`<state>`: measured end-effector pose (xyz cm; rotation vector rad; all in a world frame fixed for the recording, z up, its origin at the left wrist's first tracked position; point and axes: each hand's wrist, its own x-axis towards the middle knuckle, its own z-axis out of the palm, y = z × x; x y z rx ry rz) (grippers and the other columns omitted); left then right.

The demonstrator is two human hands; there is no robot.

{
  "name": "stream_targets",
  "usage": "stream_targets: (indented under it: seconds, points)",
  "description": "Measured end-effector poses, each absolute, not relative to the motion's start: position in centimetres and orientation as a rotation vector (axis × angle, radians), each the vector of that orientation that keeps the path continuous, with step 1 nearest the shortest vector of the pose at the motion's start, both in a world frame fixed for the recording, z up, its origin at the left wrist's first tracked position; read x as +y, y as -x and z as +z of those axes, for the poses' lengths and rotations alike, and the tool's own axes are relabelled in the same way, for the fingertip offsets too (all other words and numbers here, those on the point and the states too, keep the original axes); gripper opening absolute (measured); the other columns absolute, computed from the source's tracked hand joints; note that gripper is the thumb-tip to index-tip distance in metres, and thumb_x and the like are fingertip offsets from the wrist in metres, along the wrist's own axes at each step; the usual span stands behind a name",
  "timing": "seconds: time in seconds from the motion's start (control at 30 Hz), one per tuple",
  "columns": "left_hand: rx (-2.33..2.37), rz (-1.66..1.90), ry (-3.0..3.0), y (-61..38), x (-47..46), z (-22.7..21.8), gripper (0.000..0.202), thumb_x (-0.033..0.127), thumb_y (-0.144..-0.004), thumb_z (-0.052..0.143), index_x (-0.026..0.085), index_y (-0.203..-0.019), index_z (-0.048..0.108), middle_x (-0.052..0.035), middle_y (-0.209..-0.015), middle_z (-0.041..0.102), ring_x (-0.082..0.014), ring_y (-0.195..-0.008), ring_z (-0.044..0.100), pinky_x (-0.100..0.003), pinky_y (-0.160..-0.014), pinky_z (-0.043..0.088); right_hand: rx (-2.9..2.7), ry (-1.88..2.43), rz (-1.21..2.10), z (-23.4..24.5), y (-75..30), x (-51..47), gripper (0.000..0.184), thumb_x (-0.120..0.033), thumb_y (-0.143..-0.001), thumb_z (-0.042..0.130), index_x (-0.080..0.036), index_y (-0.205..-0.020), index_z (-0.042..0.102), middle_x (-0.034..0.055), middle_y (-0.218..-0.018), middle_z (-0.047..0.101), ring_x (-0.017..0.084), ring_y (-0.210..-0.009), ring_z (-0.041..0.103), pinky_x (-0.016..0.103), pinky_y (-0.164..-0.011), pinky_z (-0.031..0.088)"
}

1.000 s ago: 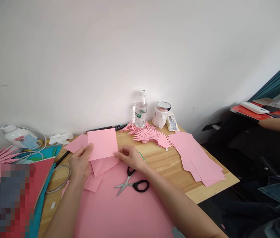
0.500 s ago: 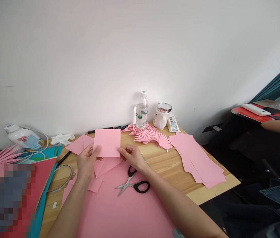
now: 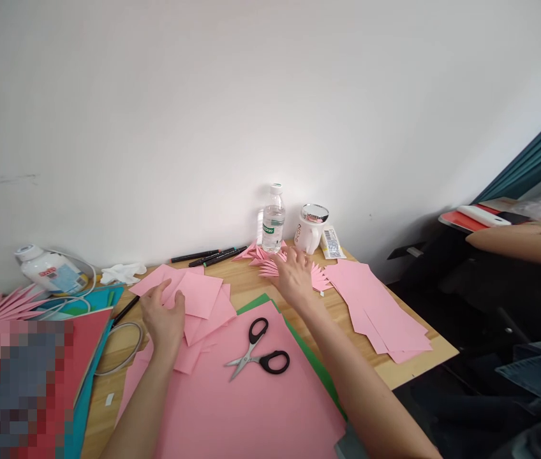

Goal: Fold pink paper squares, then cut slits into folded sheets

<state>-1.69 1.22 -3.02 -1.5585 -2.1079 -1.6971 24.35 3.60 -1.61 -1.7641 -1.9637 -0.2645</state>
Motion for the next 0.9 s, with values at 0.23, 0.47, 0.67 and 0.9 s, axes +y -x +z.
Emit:
stream_targets:
  seconds: [0.23, 0.47, 0.67, 0.9]
  points:
    - [-1.942, -1.842, 1.59, 1.4, 1.1, -2.8, 0.025, 0.015, -0.072, 0.052, 0.017, -0.094, 0.064, -0.0092, -0.094, 0.054, -0.0206, -0.091, 0.054, -0.036, -0.079, 0.046, -2.259, 2.017, -0.13, -2.6, -26.5, 3.8, 0.05, -0.047, -0.083, 0.049, -0.032, -0.129, 0.039, 0.0125, -0.136, 0.034, 0.037, -0.123, 0.031, 0.053, -0.086, 0.038]
    - [-1.875, -1.829, 1.688, 1.0, 1.1, -2.9, 0.026, 0.015, -0.074, 0.05, 0.013, -0.095, 0.064, -0.0111, -0.092, 0.056, -0.0204, -0.087, 0.055, -0.035, -0.074, 0.048, -2.239, 2.059, -0.042, -2.8, -26.7, 1.4, 0.04, -0.042, -0.086, 0.045, -0.027, -0.123, 0.047, 0.0139, -0.126, 0.046, 0.032, -0.102, 0.052, 0.041, -0.08, 0.042]
    - [-1.89, -1.867, 1.714, 0.9, 1.0, -2.9, 0.026, 0.015, -0.074, 0.049, 0.015, -0.094, 0.064, -0.0094, -0.09, 0.059, -0.0188, -0.082, 0.057, -0.033, -0.07, 0.049, -2.14, 2.068, -0.003, -0.6, -28.6, 4.0, 0.03, -0.024, -0.092, 0.033, -0.019, -0.108, 0.058, 0.0115, -0.113, 0.057, 0.023, -0.099, 0.057, 0.028, -0.078, 0.042]
    - [-1.862, -1.899, 1.734, 1.0, 1.1, -3.1, 0.025, 0.014, -0.074, 0.047, 0.015, -0.093, 0.063, -0.0092, -0.089, 0.062, -0.0183, -0.082, 0.059, -0.031, -0.067, 0.049, -2.225, 2.146, 0.053, 0.3, -29.1, 10.7, 0.042, -0.035, -0.078, 0.06, -0.016, -0.115, 0.05, 0.0156, -0.117, 0.055, 0.028, -0.101, 0.056, 0.032, -0.073, 0.043]
